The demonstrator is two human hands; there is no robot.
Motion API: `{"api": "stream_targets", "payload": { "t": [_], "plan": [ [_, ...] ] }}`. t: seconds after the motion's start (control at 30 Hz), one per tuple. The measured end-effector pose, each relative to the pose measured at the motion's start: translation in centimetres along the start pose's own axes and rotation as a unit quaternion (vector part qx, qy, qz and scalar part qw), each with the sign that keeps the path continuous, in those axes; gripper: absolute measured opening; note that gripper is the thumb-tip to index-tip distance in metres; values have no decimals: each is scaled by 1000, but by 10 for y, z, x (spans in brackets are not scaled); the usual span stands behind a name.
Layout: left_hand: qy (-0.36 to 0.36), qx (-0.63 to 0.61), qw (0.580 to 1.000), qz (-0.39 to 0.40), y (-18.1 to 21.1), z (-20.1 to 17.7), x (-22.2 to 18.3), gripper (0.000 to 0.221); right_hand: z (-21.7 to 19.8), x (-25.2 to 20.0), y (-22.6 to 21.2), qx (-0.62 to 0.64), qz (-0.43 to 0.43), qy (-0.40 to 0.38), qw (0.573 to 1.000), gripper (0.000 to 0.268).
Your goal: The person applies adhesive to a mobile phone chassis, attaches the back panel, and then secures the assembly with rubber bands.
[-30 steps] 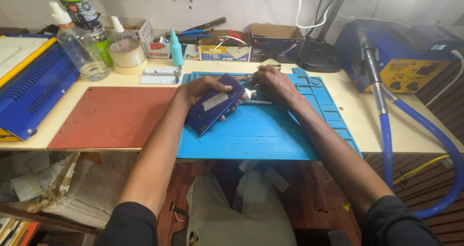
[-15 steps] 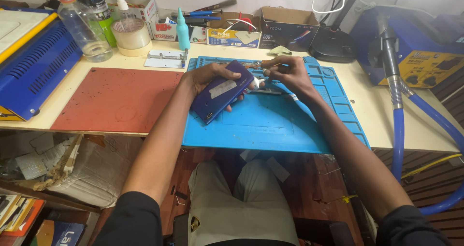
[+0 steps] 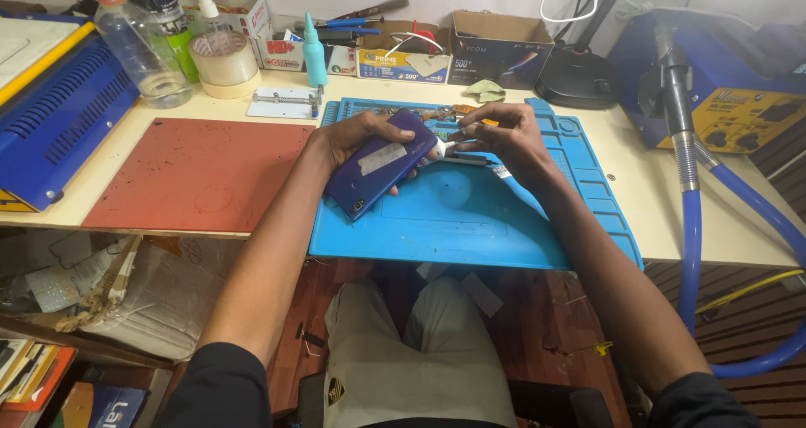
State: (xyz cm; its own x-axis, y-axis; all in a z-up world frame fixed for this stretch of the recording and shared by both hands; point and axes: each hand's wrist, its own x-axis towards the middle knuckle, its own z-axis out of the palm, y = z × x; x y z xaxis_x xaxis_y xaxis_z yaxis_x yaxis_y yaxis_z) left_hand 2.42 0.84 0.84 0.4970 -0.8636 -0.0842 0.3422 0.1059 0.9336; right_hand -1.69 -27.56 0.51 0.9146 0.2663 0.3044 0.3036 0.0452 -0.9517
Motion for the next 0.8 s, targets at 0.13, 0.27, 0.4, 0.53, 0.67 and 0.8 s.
{"api": "stream_targets", "payload": {
  "t": [0.13,0.27,0.4,0.53,0.67,0.8],
  "plan": [
    [-3,-18,1000,-1,-3,-5,2,50,-9,0,2,15,5,-19,1000,14],
    [-6,-36,999,-7,-7,-11,4,52,-12,1,3,10,19,-19,1000,13],
    [-17,-32,999,6,-6,-11,4,53,-11,-1,1,8,4,-25,1000,14],
    [-3,-31,1000,4,-6,-10,3,52,-9,-2,1,-3,3,-26,1000,16],
    [9,-25,1000,0,-6,-10,2,52,-9,-1,2,-9,5,-22,1000,17],
    [23,-23,999,-3,-5,-6,0,55,-10,-1,3,-7,3,-24,1000,17]
  ]
}}
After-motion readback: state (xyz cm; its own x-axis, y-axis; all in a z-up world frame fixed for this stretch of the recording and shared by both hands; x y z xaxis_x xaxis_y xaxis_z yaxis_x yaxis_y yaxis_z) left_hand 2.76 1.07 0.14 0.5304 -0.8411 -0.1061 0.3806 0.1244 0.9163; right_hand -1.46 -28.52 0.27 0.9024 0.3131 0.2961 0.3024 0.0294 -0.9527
